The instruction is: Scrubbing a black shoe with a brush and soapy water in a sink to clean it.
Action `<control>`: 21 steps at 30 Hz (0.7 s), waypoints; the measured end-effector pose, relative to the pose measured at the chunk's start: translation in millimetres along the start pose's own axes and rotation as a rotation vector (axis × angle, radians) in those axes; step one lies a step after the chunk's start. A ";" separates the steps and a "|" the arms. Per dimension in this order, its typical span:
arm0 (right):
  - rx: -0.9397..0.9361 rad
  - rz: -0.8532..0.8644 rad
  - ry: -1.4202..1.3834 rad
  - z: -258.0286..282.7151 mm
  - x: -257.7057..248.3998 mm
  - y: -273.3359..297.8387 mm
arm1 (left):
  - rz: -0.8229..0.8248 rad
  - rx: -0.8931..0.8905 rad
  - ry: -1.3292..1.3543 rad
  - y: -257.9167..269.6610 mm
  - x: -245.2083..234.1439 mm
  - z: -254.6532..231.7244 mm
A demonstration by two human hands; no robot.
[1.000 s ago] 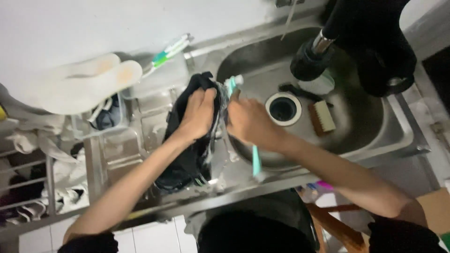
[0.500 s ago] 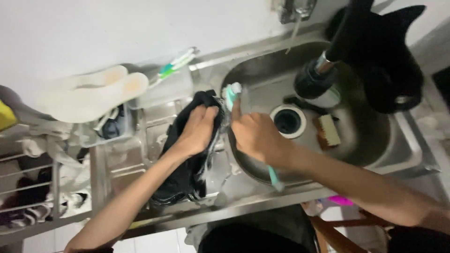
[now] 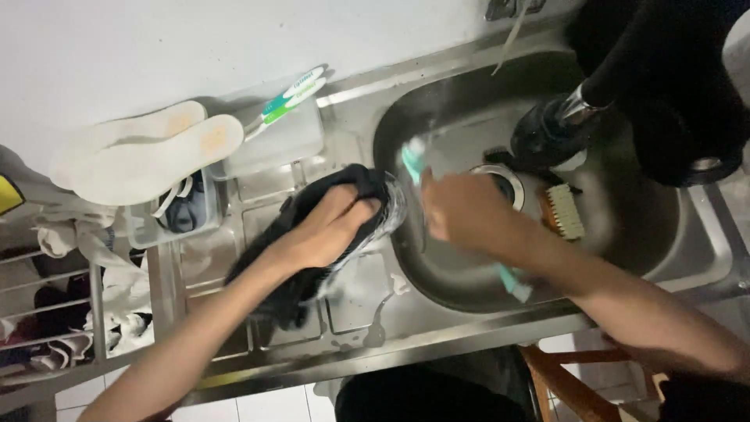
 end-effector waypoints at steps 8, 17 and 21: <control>0.100 0.339 -0.128 26.3 -70.4 40.3 | 0.138 0.215 -0.053 12.6 -6.3 -28.5; -0.050 0.087 -0.160 52.8 -69.1 50.2 | 0.109 0.289 -0.051 0.9 2.6 -21.0; -0.201 -0.388 -0.219 42.5 -44.1 42.7 | 0.172 0.367 -0.063 -5.0 10.9 -40.1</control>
Point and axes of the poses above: each hand's wrist, its own y-axis away from the middle knuckle, its own x-axis out of the palm, z = x × y, the point moved 4 cm from there along -y, towards the middle knuckle, and after that the axes turned 4 degrees about x, right-handed, at the moved point
